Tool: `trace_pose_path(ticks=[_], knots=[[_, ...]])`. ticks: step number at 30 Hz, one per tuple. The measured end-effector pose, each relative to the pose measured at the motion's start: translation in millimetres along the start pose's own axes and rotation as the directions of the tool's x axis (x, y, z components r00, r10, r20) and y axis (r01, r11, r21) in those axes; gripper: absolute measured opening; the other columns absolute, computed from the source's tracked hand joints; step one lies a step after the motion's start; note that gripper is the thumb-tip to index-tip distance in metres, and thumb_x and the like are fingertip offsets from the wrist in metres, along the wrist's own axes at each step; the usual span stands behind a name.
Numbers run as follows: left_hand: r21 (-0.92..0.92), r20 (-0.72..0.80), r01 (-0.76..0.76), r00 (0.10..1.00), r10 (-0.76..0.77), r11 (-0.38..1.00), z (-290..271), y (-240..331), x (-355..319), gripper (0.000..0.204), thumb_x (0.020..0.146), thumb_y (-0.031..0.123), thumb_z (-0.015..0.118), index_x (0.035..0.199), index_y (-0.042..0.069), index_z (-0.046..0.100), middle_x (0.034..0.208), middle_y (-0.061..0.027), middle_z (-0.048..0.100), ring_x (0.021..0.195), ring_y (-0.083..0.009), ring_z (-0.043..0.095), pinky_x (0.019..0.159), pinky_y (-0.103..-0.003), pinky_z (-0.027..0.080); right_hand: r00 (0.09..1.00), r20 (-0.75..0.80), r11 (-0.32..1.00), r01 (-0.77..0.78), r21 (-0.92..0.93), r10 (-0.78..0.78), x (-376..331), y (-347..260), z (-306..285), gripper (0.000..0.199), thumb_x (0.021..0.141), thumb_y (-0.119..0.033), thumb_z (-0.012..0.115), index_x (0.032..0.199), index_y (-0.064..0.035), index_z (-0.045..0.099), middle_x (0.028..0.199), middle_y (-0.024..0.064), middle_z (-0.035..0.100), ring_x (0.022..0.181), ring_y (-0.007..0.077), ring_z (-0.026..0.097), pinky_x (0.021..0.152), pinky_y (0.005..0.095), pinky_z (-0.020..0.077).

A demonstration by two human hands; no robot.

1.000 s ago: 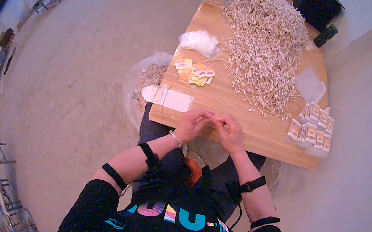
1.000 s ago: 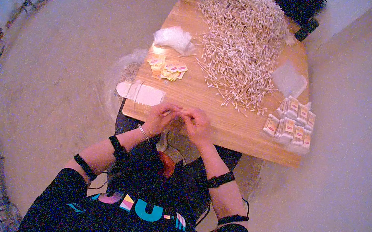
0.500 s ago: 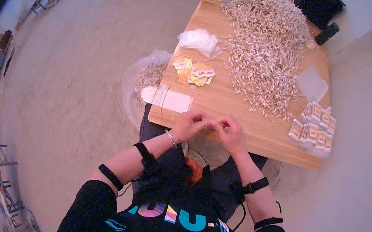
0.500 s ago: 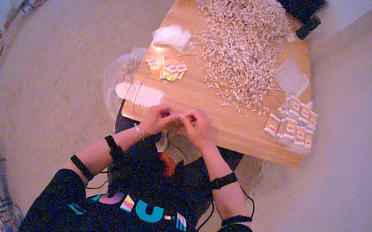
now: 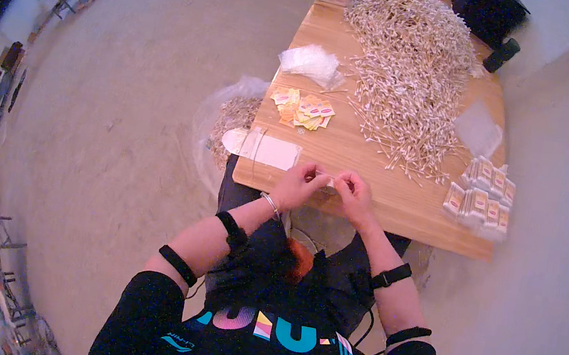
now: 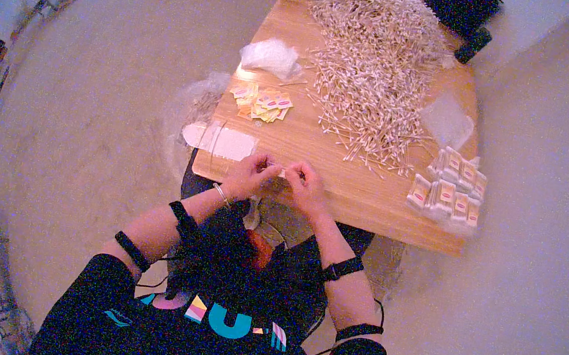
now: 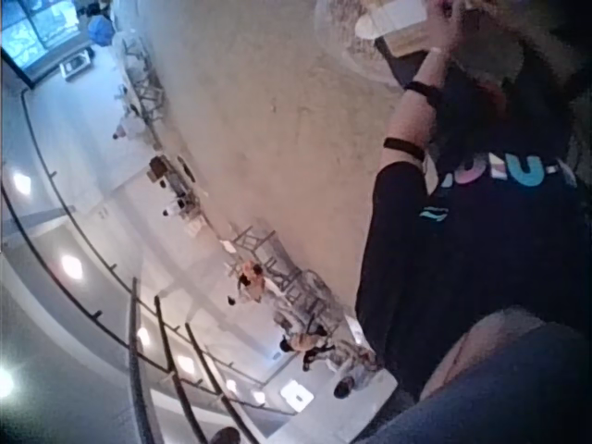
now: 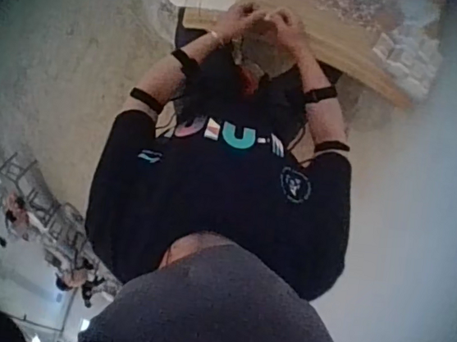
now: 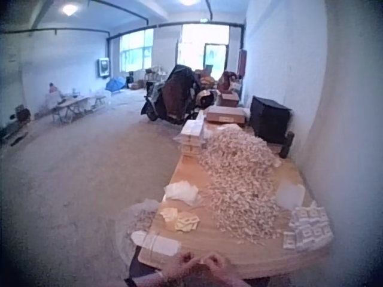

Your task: Packing small items into plastic bags and inserting paper labels.

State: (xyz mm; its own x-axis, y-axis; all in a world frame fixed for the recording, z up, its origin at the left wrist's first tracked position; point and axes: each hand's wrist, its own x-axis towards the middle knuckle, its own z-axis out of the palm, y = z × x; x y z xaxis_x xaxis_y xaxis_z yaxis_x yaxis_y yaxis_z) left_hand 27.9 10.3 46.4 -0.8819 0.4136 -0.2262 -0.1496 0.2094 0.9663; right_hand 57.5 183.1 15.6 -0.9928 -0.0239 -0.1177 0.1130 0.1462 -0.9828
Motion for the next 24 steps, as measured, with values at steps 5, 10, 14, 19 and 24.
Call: trace_pose_path(ticks=[5,10,14,19,24], knots=[[-0.196,-0.091,-0.311,0.950,0.298,0.930,7,-32,-3,0.026,0.083,0.011,0.060,0.108,0.004,0.055,0.088,-0.0048,0.061,0.090,-0.0147,0.058,0.081,-0.028,0.047,0.992,-0.021,0.992,0.129,0.003,-0.128,-15,-10,3,0.033,0.079,-0.017,0.066,0.108,-0.0036,0.057,0.095,0.0066,0.062,0.090,0.0181,0.059,0.079,0.0302,0.0479],[0.045,0.026,-0.300,0.954,0.299,0.953,-5,-17,-5,0.029,0.078,0.007,0.064,0.106,0.003,0.058,0.098,-0.0080,0.062,0.093,-0.0162,0.058,0.083,-0.029,0.047,0.979,0.001,0.967,0.200,-0.157,-0.203,-14,-16,2,0.031,0.077,-0.017,0.067,0.105,-0.0060,0.061,0.093,0.0087,0.063,0.086,0.0204,0.061,0.075,0.0306,0.0492],[0.144,0.029,-0.098,0.995,0.095,0.985,-6,-11,-8,0.026,0.076,0.005,0.065,0.102,0.004,0.062,0.099,-0.0088,0.063,0.093,-0.0151,0.058,0.083,-0.028,0.047,0.979,0.072,0.911,0.205,-0.359,-0.192,-14,-12,-4,0.025,0.076,-0.016,0.066,0.100,-0.0081,0.064,0.087,0.0094,0.064,0.083,0.0215,0.062,0.074,0.0307,0.0492],[0.055,-0.047,-0.143,0.988,0.146,0.988,-3,-14,-12,0.024,0.078,0.007,0.065,0.101,0.002,0.061,0.094,-0.0077,0.064,0.087,-0.0139,0.060,0.079,-0.028,0.048,0.992,0.026,0.952,0.125,-0.279,-0.122,-17,-22,-1,0.025,0.078,-0.006,0.065,0.103,-0.0017,0.062,0.090,0.0067,0.066,0.084,0.0135,0.061,0.076,0.0258,0.0490],[-0.028,-0.068,-0.243,0.968,0.240,0.970,-4,-15,-11,0.022,0.079,0.008,0.065,0.099,0.001,0.062,0.088,-0.0061,0.065,0.080,-0.0131,0.061,0.074,-0.027,0.050,0.974,-0.047,0.959,0.208,-0.191,-0.221,-20,-31,2,0.021,0.079,-0.016,0.063,0.098,-0.0068,0.064,0.092,0.0097,0.066,0.083,0.0207,0.064,0.073,0.0309,0.0496]])
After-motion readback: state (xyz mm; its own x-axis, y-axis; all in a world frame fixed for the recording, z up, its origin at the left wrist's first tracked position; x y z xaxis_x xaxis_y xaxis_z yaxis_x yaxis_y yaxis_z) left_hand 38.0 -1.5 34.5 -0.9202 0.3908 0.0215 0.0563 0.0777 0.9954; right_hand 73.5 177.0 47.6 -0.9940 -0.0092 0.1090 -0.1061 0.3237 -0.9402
